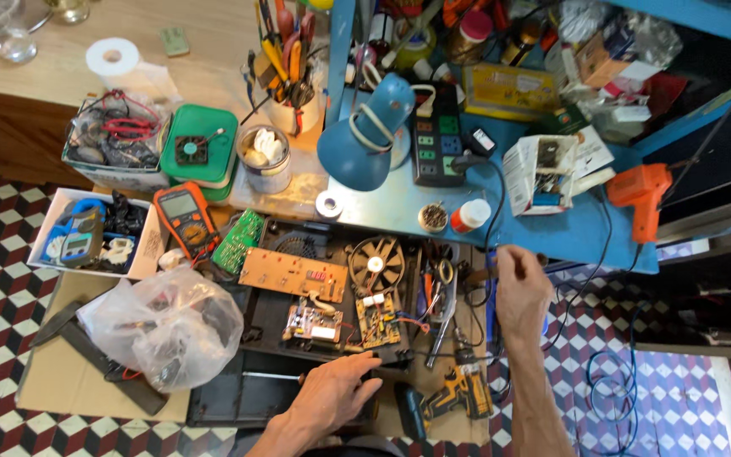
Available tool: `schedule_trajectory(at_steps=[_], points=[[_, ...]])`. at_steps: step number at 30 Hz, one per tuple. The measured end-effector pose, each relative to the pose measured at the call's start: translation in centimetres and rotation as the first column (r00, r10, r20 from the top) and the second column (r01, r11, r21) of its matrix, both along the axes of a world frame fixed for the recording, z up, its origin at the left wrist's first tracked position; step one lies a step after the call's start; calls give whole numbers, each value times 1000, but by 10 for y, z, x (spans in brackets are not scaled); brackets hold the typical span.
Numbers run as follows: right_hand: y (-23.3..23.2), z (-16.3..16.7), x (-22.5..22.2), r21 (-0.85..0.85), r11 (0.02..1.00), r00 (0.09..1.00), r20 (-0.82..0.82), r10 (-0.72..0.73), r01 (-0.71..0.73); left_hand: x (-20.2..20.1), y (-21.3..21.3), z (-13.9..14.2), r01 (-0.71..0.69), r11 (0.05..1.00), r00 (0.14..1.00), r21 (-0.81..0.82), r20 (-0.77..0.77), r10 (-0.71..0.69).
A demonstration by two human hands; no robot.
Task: The person repairs an electronic device at a workbench. They use a screwdriver to work on circuit boards inside the opened device, handle and reposition small boards and wires, and reach to the power strip on the shelf during the work.
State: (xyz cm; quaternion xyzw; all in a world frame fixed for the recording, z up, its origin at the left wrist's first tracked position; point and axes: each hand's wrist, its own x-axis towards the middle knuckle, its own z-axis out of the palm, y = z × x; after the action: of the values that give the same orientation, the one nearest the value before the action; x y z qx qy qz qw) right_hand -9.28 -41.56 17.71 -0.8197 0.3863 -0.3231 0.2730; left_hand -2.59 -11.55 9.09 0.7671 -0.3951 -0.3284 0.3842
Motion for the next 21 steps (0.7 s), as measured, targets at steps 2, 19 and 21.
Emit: schedule_trajectory(at_steps=[2, 19, 21], points=[[-30, 10, 23, -6, 999, 995, 80, 53, -53, 5, -23, 24, 49, 999, 999, -21, -6, -49], [-166, -27, 158, -210, 727, 618, -702, 354, -654, 145, -283, -3, 47, 998, 682, 32, 729, -56], [-168, -29, 160, -230, 708, 619, -701, 355, -667, 152, -300, -16, 59, 990, 632, 130, 762, -138]])
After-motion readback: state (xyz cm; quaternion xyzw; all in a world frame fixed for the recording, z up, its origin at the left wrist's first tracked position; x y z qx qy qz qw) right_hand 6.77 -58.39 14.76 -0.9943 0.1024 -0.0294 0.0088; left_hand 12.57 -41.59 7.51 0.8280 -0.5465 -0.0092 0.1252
